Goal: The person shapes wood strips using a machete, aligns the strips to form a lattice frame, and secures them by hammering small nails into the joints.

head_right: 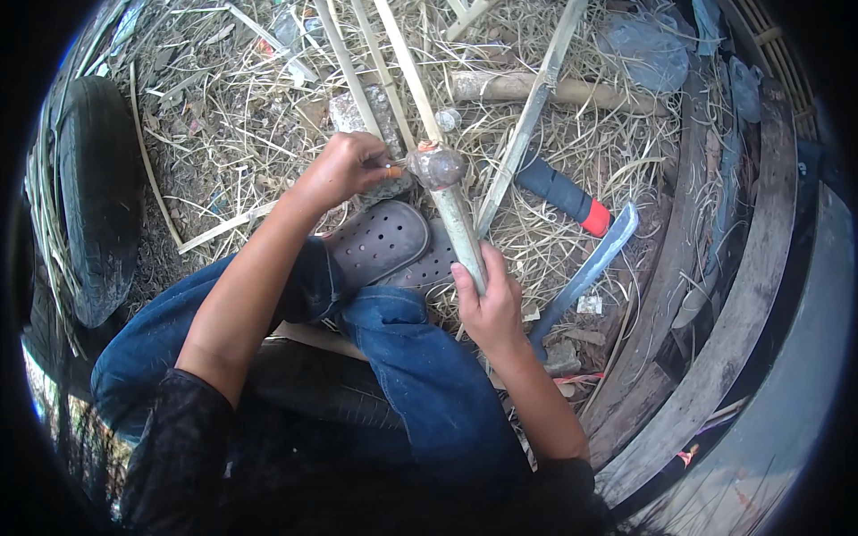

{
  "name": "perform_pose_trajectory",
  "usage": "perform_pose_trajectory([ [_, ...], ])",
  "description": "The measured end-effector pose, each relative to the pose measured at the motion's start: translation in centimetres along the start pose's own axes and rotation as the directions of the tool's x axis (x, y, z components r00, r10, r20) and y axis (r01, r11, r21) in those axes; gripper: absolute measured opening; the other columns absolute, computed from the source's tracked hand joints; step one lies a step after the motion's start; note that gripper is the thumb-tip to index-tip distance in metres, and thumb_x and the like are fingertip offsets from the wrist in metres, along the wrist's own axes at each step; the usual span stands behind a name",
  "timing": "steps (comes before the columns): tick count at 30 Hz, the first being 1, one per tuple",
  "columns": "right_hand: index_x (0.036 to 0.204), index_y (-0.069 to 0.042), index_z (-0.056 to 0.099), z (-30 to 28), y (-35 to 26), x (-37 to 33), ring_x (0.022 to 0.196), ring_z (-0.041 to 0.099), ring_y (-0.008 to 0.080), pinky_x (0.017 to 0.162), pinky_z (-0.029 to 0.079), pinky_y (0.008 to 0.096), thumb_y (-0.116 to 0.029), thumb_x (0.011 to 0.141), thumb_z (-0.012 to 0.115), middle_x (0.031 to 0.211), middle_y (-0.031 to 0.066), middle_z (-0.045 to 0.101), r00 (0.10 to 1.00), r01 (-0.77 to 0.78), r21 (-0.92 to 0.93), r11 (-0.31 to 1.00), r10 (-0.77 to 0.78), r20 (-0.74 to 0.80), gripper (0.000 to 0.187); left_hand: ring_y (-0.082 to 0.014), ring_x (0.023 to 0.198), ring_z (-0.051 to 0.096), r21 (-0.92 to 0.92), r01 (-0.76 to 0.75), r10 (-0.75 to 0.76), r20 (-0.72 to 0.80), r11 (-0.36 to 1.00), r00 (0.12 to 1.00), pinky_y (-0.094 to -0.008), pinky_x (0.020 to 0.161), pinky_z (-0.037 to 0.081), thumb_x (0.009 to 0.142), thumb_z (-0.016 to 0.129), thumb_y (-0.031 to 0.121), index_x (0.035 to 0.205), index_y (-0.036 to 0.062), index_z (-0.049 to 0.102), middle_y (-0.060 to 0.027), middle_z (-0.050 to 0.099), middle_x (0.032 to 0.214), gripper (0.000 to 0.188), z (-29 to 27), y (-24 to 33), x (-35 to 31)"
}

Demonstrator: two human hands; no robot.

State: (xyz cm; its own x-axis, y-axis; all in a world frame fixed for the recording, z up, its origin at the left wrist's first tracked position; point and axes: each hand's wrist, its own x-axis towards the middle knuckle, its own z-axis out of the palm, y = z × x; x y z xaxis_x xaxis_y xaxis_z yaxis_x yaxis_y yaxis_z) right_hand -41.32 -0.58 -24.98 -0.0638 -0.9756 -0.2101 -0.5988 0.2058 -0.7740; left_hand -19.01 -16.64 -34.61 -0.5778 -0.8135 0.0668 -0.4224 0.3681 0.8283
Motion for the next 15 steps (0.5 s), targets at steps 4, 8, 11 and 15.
perform_pose_trajectory([
  [4,0.118,0.004,0.05,0.1,0.9,0.6,0.068,0.068,0.0362,0.057,0.051,0.0403,-0.018,0.093,0.062,0.076,0.021,0.064,0.999,0.053,0.026,0.998,-0.053,-0.013,0.035,-0.0324,0.062,0.059,0.013,0.092,-0.093,0.123,0.996,0.988,-0.0397,0.059,0.047,0.072,0.08,0.018,0.071,0.0,0.061,-0.0151,0.058,0.064,0.027,-1.5,0.5,0.4],
  [8,0.118,0.004,0.051,-0.5,1.6,0.7,0.067,0.068,0.0364,0.057,0.052,0.0399,-0.017,0.092,0.063,0.076,0.0212,0.064,0.998,0.056,0.071,0.996,-0.056,-0.001,0.035,-0.0285,0.064,0.06,0.104,-0.008,-0.001,0.09,0.995,0.996,-0.0375,0.061,0.048,0.07,0.081,0.013,0.071,-0.003,0.061,-0.0115,0.06,0.067,0.026,-1.0,-0.4,0.3],
  [11,0.119,0.004,0.051,-0.6,3.4,0.5,0.068,0.069,0.035,0.058,0.052,0.039,-0.017,0.092,0.063,0.077,0.0205,0.064,0.995,0.093,0.106,0.99,-0.09,-0.035,0.036,-0.0282,0.065,0.061,0.143,-0.018,0.012,0.039,0.99,0.999,-0.0375,0.062,0.049,0.07,0.081,0.01,0.072,-0.0029,0.063,-0.0107,0.062,0.069,0.023,-0.5,0.4,0.2],
  [15,0.121,0.004,0.051,-0.8,4.6,0.2,0.068,0.069,0.0296,0.059,0.052,0.0372,-0.018,0.093,0.063,0.078,0.0179,0.065,0.999,0.02,0.085,0.996,-0.017,-0.033,0.038,-0.0293,0.062,0.062,0.171,0.127,-0.139,0.059,0.977,0.989,-0.0385,0.059,0.049,0.071,0.08,0.015,0.07,0.0,0.064,-0.013,0.061,0.066,0.022,-0.9,1.7,0.5],
])
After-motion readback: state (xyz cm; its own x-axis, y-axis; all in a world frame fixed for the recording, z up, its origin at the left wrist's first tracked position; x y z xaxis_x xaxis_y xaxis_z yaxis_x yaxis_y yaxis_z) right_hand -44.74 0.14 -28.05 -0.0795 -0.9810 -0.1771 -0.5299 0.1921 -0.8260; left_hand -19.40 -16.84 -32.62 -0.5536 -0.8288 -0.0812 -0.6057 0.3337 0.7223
